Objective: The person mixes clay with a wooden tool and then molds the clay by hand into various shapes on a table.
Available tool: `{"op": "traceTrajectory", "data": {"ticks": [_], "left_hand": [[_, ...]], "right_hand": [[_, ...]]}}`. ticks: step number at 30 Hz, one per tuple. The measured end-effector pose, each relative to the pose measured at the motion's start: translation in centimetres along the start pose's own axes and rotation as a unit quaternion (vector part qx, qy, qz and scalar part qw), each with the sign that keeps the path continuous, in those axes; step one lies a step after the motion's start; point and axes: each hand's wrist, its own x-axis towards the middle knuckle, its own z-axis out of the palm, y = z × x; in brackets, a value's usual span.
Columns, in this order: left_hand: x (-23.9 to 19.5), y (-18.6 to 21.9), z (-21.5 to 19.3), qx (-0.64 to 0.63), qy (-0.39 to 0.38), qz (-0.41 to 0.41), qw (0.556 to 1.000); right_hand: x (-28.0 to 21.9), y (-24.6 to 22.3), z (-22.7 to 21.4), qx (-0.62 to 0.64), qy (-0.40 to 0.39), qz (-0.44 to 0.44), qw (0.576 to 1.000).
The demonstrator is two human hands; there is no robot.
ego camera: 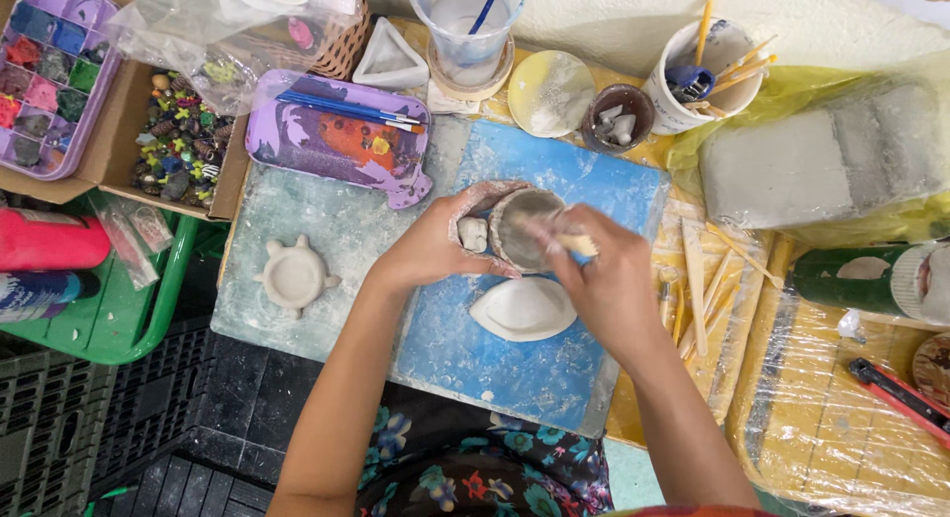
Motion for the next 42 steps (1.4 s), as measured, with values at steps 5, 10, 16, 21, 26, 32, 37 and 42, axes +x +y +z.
{"op": "traceTrajectory", "data": {"ticks": [5,10,16,21,26,32,37,42], "left_hand": [[-0.2,0.1,-0.1,0.018,-0.013,0.018,1.0],[0.1,-0.1,-0.3,0.013,-0.02,0.007,1.0],[-0.3,-0.4,-0.6,0.042,-0.024,0.049,0.998],[-0.1,-0.5,-0.5,0.039,-0.026,0.051,0.998],[-0.3,-0.3,-0.7,0.081,-0.031,0.052,0.995],[-0.4,0.0,-0.7,0.07,-0.043,0.076,0.994],[-0.4,-0.1,-0.7,0.063,-0.053,0.066,0.994],[-0.3,0.4,-0.6,0.061,-0.046,0.061,0.995]], "right_hand": [[1.2,0.7,-2.3,0.015,-0.092,0.178,0.98],[0.4,0.3,-0.6,0.015,-0.06,0.101,0.993],[1.0,1.3,-3.0,0.064,-0.133,-0.004,0.989],[0.6,2.0,-3.9,-0.053,-0.118,-0.018,0.991],[-1.4,3.0,-3.3,0.123,-0.069,0.014,0.99],[-4.4,3.8,-1.1,0.078,-0.085,-0.033,0.993],[-5.0,4.9,-0.6,0.09,-0.01,-0.072,0.993],[-5.4,3.1,-0.5,0.136,-0.065,-0.031,0.988]]}}
